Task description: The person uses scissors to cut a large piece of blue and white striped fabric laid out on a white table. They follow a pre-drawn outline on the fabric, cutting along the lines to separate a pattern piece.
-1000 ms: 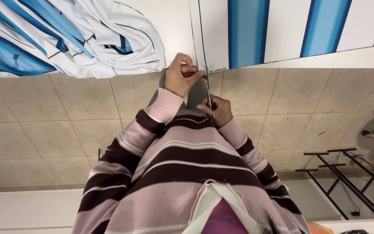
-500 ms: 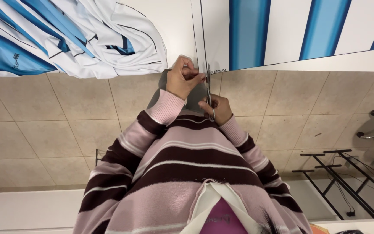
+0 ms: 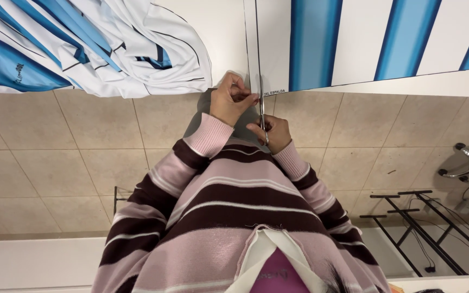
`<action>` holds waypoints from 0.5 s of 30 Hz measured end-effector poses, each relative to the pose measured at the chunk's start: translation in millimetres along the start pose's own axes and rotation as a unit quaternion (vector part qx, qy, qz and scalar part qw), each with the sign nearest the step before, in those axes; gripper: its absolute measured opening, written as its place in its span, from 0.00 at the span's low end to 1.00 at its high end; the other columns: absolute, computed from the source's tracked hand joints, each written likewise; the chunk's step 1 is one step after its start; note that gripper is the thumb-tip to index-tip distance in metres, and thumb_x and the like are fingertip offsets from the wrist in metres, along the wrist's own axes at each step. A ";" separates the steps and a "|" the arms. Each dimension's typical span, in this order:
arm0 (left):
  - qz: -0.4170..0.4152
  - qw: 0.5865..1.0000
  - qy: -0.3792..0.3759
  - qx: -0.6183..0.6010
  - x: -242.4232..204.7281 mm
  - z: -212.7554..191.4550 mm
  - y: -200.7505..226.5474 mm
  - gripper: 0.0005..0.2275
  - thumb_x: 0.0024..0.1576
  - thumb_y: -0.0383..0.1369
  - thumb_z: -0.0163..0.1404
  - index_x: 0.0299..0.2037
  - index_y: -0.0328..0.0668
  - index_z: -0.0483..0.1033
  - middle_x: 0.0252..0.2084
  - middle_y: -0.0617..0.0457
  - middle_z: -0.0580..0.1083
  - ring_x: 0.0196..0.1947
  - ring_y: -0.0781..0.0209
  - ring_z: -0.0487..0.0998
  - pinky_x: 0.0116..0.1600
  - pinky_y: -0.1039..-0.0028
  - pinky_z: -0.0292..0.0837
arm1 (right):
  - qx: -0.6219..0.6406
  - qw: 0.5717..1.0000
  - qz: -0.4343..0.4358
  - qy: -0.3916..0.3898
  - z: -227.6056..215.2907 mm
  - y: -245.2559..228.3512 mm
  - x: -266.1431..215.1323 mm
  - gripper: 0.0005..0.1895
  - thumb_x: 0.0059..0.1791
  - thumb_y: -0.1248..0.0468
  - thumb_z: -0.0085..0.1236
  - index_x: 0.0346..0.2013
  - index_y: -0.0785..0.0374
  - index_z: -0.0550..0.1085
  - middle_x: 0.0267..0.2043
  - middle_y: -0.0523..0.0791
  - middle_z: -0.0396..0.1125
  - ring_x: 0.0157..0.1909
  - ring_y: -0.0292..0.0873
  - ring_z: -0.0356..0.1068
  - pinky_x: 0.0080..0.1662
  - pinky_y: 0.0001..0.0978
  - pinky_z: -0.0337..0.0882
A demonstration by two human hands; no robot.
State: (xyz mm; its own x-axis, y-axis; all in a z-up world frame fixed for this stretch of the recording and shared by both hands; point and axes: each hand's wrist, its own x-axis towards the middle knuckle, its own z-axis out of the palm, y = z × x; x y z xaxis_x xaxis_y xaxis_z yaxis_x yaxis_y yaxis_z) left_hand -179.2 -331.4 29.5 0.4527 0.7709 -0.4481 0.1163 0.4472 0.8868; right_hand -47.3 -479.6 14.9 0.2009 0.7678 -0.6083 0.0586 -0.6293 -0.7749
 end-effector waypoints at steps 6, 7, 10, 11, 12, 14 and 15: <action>0.009 1.000 0.003 0.030 0.1 -0.4 0.4 0.15 0.54 0.21 0.62 0.37 0.38 0.63 0.30 0.51 0.79 0.35 0.66 0.86 0.39 0.78 0.84 | -0.028 1.000 0.012 -0.001 -0.9 -15.5 -3.3 0.21 0.47 0.52 0.70 0.25 0.66 0.74 0.16 0.39 0.64 0.16 0.30 0.64 0.21 0.25 0.62; 0.008 1.000 0.003 0.029 -0.4 -1.0 1.2 0.15 0.54 0.21 0.62 0.37 0.38 0.63 0.30 0.51 0.79 0.35 0.66 0.86 0.39 0.78 0.84 | -0.029 1.000 0.012 -0.001 -1.2 -16.8 -3.9 0.21 0.47 0.52 0.70 0.25 0.66 0.74 0.16 0.39 0.64 0.16 0.30 0.64 0.21 0.25 0.62; -0.002 1.000 0.003 0.030 -0.6 -2.2 3.0 0.15 0.55 0.21 0.61 0.37 0.37 0.63 0.30 0.51 0.79 0.35 0.65 0.86 0.39 0.78 0.83 | -0.003 0.999 0.037 -0.003 -3.6 -18.7 -3.7 0.20 0.46 0.53 0.70 0.25 0.66 0.74 0.16 0.40 0.64 0.16 0.31 0.62 0.20 0.26 0.61; 0.004 0.999 0.003 0.042 -0.7 -3.0 3.0 0.15 0.54 0.21 0.61 0.38 0.37 0.63 0.31 0.51 0.79 0.36 0.64 0.86 0.39 0.77 0.83 | 0.014 0.999 0.041 -0.016 -4.7 -18.1 -2.3 0.20 0.47 0.53 0.69 0.25 0.67 0.74 0.16 0.40 0.64 0.16 0.31 0.63 0.21 0.26 0.61; 0.009 0.998 0.002 0.055 -1.1 -3.7 2.9 0.14 0.54 0.22 0.61 0.38 0.36 0.64 0.31 0.50 0.79 0.36 0.64 0.86 0.40 0.77 0.82 | 0.031 0.998 0.047 -0.028 -5.6 -17.3 -1.6 0.20 0.48 0.53 0.68 0.26 0.67 0.74 0.16 0.40 0.64 0.16 0.31 0.63 0.21 0.26 0.61; 0.014 0.998 0.001 0.063 -1.1 -4.1 1.7 0.15 0.54 0.22 0.62 0.38 0.36 0.64 0.32 0.50 0.80 0.37 0.63 0.86 0.41 0.77 0.83 | 0.036 0.998 0.035 -0.033 -7.6 -24.2 2.1 0.20 0.49 0.53 0.67 0.26 0.67 0.74 0.17 0.40 0.65 0.17 0.31 0.64 0.22 0.25 0.62; 0.020 0.997 0.001 0.071 -1.0 -4.3 1.3 0.15 0.54 0.23 0.62 0.39 0.36 0.64 0.32 0.50 0.80 0.37 0.63 0.86 0.42 0.76 0.83 | 0.042 0.998 0.022 -0.039 -8.7 -27.8 4.0 0.20 0.50 0.52 0.66 0.27 0.67 0.74 0.18 0.40 0.66 0.19 0.31 0.65 0.24 0.25 0.64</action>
State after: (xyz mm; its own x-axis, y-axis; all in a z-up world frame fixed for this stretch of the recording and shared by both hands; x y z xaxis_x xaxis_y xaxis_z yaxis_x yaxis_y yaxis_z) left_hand -183.3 -329.6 30.6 0.4584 0.7877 -0.4117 0.2226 0.3467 0.9112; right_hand -39.6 -460.1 35.6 0.1255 0.7484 -0.6513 -0.0320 -0.6531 -0.7566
